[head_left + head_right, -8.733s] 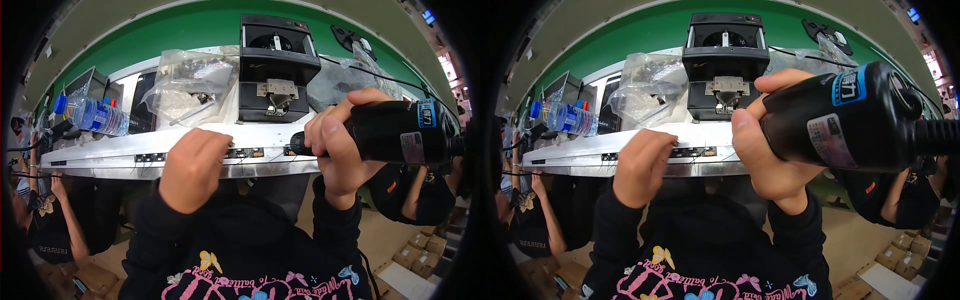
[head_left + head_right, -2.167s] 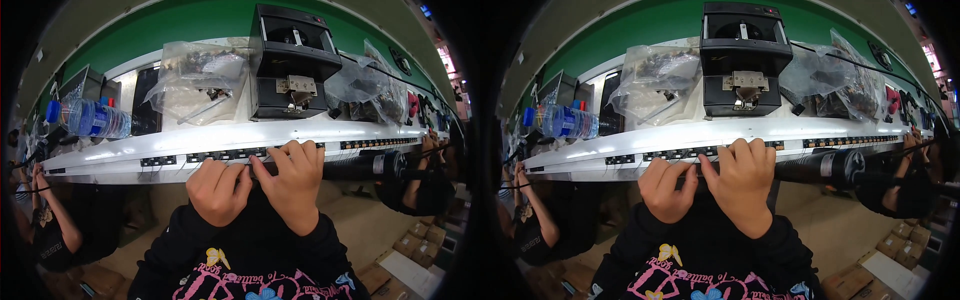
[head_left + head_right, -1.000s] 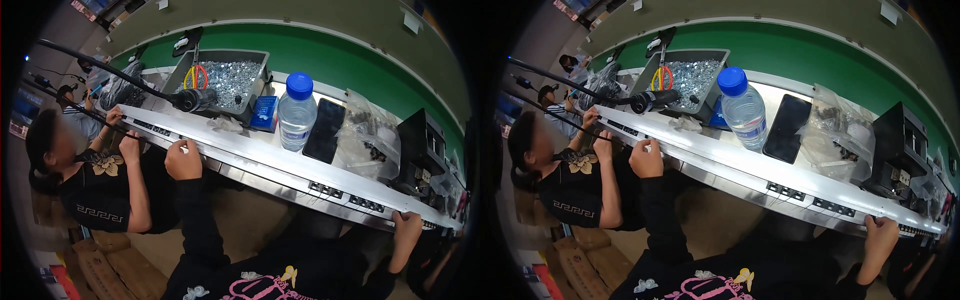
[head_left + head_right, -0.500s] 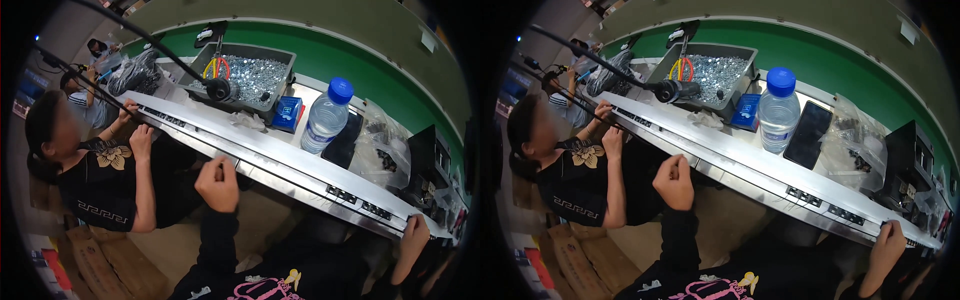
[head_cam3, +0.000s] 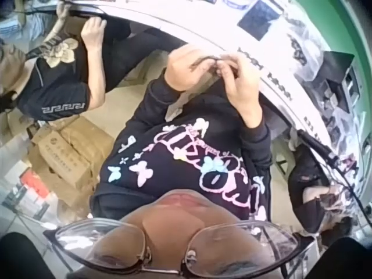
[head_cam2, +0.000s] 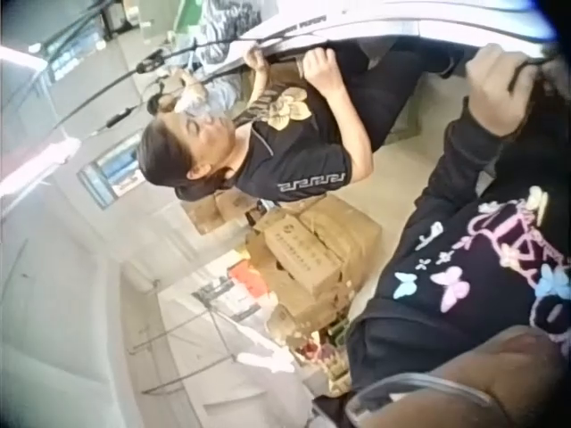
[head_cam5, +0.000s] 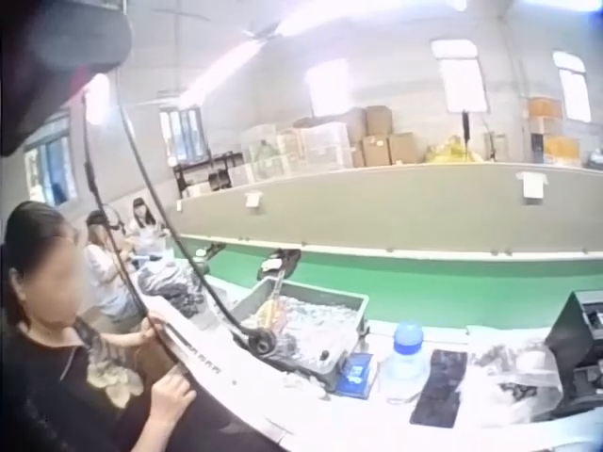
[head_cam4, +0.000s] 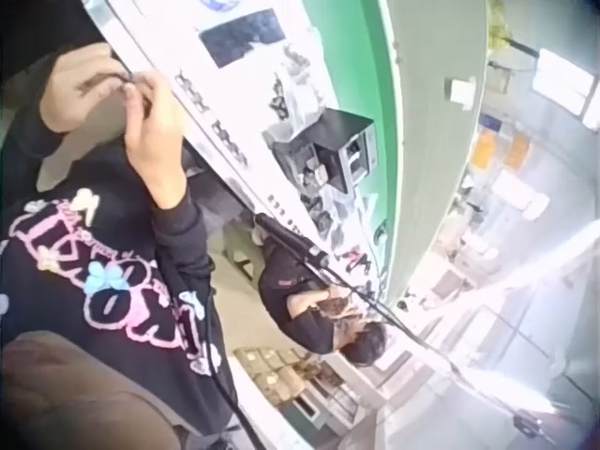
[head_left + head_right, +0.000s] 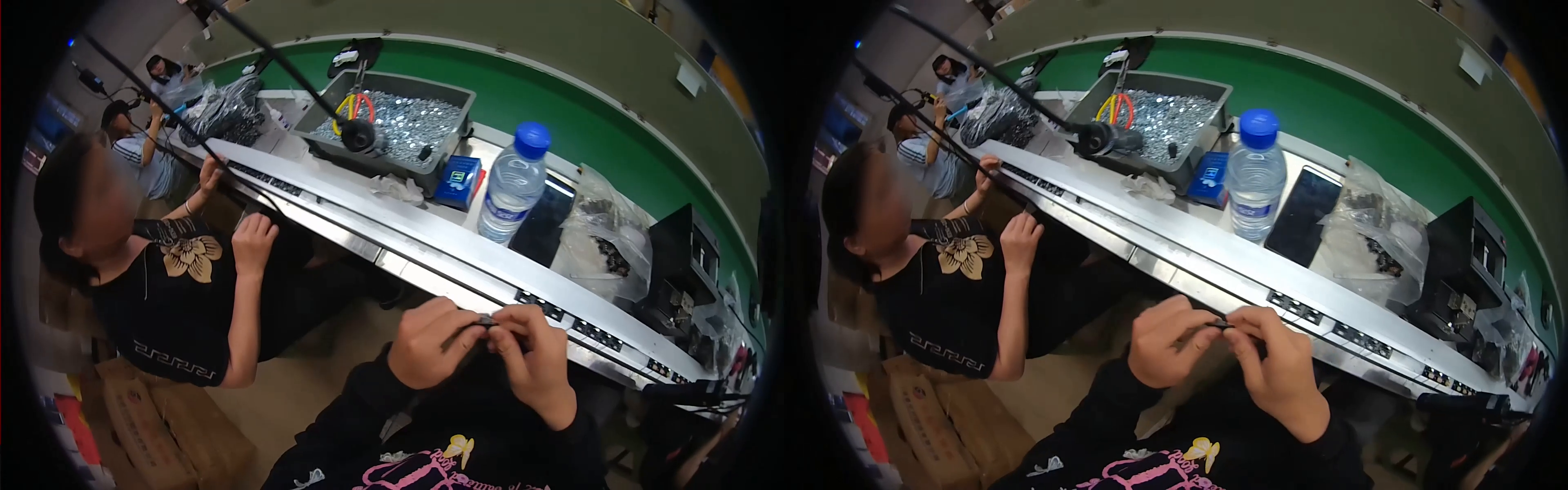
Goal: Assembling electronic light strips using an electric screwdriver in a factory setting.
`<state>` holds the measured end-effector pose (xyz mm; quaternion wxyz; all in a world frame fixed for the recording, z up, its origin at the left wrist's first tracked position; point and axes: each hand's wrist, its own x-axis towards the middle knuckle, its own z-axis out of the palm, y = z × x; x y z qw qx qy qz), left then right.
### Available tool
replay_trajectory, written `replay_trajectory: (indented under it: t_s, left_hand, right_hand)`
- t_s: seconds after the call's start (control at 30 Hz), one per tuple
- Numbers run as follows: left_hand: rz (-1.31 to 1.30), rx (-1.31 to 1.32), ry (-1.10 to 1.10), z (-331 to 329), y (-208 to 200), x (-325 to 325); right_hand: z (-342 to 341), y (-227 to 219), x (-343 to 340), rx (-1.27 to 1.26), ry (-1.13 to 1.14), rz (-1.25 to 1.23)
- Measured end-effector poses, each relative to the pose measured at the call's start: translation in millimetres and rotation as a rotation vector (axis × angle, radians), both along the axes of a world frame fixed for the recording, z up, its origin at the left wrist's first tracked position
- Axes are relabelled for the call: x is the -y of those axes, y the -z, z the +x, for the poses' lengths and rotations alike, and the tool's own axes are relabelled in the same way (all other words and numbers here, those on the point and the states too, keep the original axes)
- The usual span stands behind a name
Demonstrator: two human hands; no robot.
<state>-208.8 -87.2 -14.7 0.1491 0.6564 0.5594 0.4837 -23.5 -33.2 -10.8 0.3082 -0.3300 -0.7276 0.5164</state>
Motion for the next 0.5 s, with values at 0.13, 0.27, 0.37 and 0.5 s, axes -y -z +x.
replay_trajectory:
  t_s: [0.13,0.27,0.37,0.5]
  left_hand:
    - [0.123,-0.403,-0.493,-48,17,-22]
    - [0.035,-0.513,-0.838,-106,39,-37]
    - [-0.166,-0.685,-0.934,-125,66,-58]
    - [-0.268,-0.785,-1.053,-141,51,-41]
  right_hand:
    - [18,-9,-3,-0.065,0.165,0.007]
    - [68,-15,3,-0.141,0.273,0.011]
    - [91,-14,2,-0.12,0.287,0.112]
    - [115,-21,16,-0.168,0.333,0.279]
